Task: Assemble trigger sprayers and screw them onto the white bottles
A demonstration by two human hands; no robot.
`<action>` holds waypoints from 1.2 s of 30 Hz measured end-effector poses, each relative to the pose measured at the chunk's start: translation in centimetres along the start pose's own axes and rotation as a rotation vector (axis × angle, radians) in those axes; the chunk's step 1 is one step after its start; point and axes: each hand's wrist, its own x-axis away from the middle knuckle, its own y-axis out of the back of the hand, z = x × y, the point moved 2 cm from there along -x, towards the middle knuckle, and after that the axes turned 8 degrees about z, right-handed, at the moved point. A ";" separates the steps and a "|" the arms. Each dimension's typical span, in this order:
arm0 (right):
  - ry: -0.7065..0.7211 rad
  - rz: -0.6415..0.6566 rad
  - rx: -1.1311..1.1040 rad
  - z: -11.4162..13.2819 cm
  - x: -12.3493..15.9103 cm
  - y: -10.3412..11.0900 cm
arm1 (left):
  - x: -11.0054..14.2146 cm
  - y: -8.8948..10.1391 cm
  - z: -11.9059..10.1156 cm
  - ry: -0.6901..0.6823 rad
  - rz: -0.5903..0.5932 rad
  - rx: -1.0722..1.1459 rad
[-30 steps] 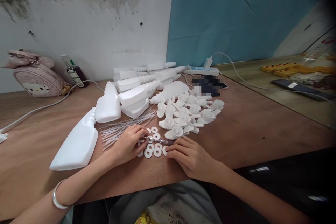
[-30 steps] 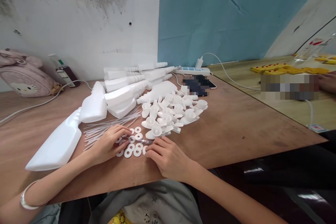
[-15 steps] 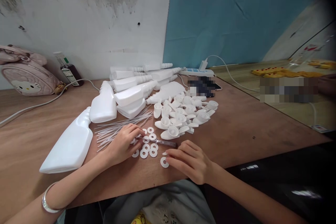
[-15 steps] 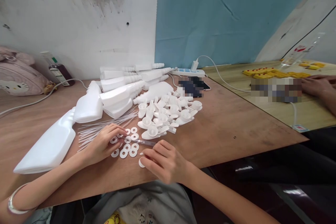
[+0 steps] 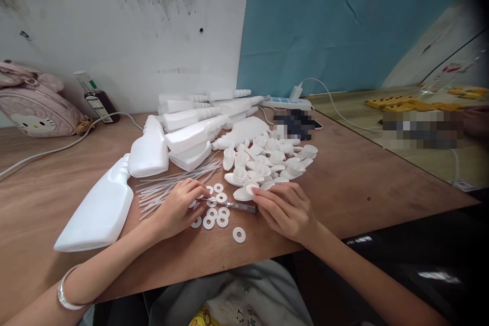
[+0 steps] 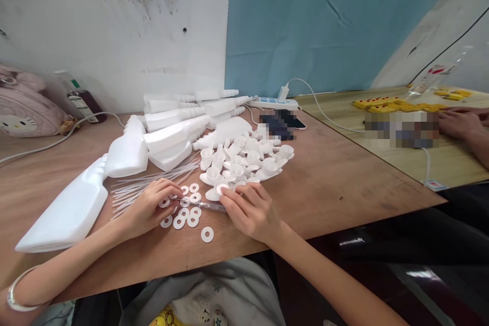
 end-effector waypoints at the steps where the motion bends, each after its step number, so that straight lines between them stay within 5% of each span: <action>1: -0.015 0.004 -0.007 0.0 -0.1 0.0 | 0.0 0.0 0.0 -0.002 -0.001 -0.002; 14: -0.223 0.057 -0.053 0.1 0.0 -0.3 | 0.1 0.1 -0.2 -0.047 -0.034 -0.004; 25: 0.052 -0.155 -0.006 1.5 0.4 1.4 | 0.6 0.7 -1.1 -0.135 -0.149 0.033; 31: 0.167 -0.194 -0.191 3.7 -1.3 1.4 | 0.7 1.2 -1.9 -0.132 -0.088 0.415; 36: 0.039 -0.223 -0.536 4.7 -2.6 0.1 | 0.6 0.7 -2.2 -0.035 0.061 0.861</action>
